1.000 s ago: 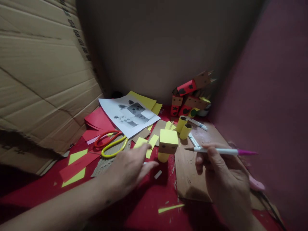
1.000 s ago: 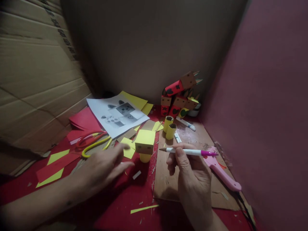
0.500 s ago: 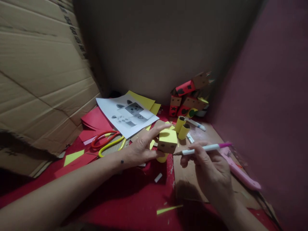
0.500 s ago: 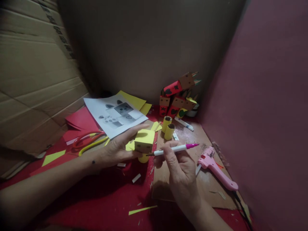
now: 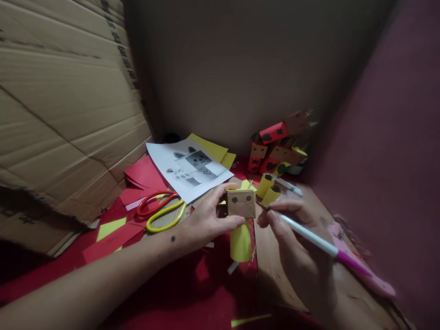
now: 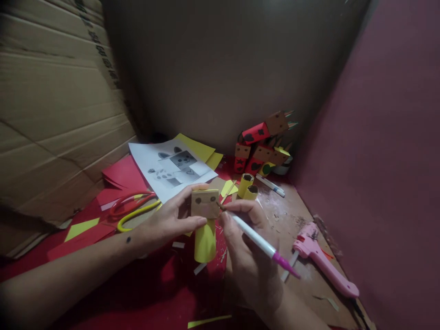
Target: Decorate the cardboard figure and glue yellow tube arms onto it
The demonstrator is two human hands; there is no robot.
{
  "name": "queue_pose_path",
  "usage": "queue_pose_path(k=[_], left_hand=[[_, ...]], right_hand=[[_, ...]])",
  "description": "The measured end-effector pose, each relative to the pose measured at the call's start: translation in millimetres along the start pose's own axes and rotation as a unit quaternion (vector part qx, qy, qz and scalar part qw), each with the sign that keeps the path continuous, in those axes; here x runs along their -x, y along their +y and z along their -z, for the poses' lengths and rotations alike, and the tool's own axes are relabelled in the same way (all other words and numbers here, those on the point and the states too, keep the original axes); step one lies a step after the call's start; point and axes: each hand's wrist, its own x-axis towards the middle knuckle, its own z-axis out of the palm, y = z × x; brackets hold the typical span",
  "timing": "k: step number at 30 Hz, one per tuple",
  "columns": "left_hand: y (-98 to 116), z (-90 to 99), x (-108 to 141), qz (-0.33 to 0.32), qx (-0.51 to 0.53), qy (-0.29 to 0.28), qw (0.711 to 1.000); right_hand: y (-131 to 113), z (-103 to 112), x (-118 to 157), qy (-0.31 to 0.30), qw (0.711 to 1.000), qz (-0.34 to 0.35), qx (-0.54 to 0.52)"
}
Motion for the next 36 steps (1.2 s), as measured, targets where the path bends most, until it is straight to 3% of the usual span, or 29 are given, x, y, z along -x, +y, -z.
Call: queue_pose_path(k=[7, 28, 36], left_hand=[[-10, 0.9, 6, 0.02, 0.073, -0.034, 0.997], [-17, -4.3, 12, 0.012, 0.115, -0.034, 0.993], [-11, -5.6, 14, 0.025, 0.12, -0.036, 0.992]], right_hand=[[9, -3, 11, -0.027, 0.994, 0.032, 0.105], [21, -2, 21, -0.026, 0.996, 0.027, 0.087], [23, -2, 23, -0.061, 0.993, 0.05, 0.086]])
